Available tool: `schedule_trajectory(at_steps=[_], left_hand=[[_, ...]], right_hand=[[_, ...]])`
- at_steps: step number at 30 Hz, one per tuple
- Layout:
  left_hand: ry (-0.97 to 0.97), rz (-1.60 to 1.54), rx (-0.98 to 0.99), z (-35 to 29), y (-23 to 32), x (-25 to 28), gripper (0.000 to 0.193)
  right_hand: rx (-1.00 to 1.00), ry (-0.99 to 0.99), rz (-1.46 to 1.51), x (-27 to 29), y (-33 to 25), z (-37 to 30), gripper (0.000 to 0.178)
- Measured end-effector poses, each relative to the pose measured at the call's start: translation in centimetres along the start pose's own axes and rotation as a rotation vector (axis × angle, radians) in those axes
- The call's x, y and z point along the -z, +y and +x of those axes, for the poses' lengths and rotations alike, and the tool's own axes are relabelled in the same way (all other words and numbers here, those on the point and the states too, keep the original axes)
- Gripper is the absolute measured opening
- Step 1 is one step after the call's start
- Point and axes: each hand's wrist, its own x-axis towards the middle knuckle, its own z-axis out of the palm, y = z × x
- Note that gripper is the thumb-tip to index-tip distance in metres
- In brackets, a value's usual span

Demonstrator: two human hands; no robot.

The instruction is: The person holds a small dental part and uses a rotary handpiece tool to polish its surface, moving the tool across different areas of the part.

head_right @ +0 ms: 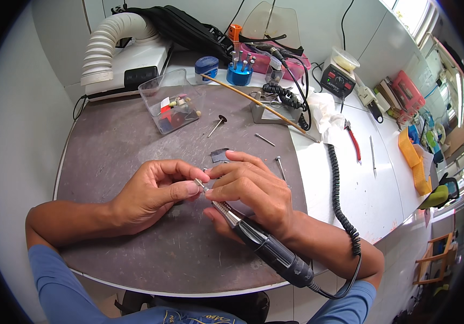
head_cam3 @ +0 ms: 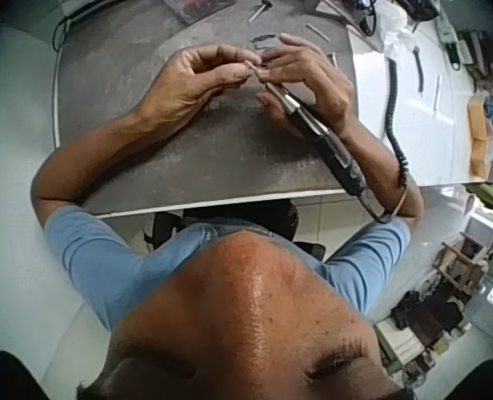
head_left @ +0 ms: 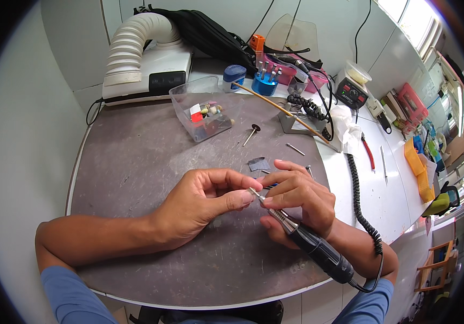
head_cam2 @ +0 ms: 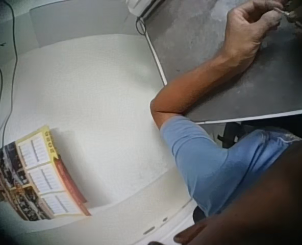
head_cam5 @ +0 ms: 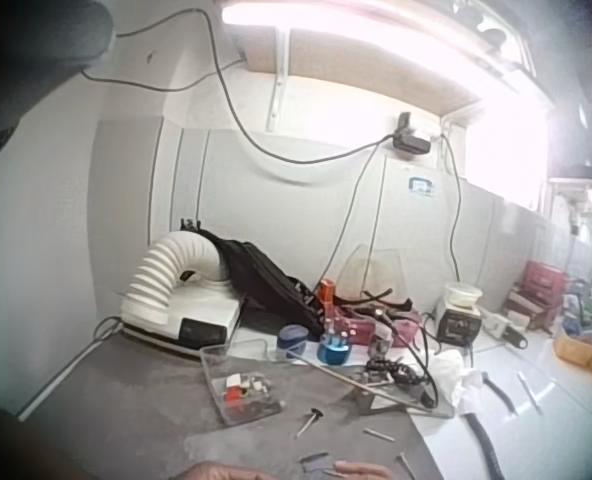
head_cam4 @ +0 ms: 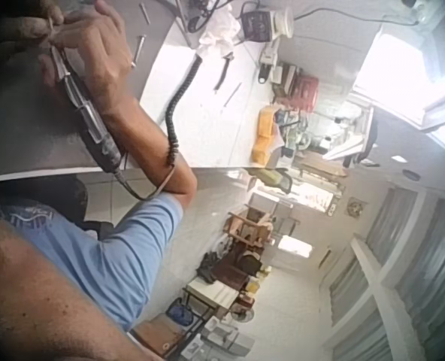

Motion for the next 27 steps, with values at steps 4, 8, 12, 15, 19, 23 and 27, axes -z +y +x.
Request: schedule_trajectory(at_steps=[4, 8, 12, 15, 19, 23, 27], left_hand=[[-0.003, 0.006, 0.004, -0.02, 0.02, 0.00, 0.022], [-0.011, 0.007, -0.001, -0.04, 0.17, -0.09, 0.022], [0.001, 0.005, -0.013, -0.01, 0.04, -0.02, 0.022], [0.022, -0.006, -0.014, -0.01, -0.01, 0.01, 0.021], [0.030, -0.009, -0.048, 0.11, -0.18, 0.17, 0.021], [0.013, -0.012, -0.067, 0.23, -0.39, 0.38, 0.023], [0.004, -0.010, -0.072, 0.18, -0.28, 0.29, 0.023]], right_hand=[[-0.009, 0.010, 0.004, 0.01, 0.05, 0.07, 0.024], [-0.004, -0.002, 0.006, 0.09, 0.06, 0.02, 0.024], [-0.004, 0.001, 0.013, 0.17, 0.13, 0.10, 0.024], [0.010, 0.030, 0.006, 0.30, -0.15, 0.05, 0.024], [0.022, -0.012, 0.065, 0.21, -0.64, -0.03, 0.024], [0.012, -0.041, 0.086, 0.07, -0.71, -0.04, 0.025], [0.018, -0.040, 0.080, 0.22, -0.71, -0.03, 0.026]])
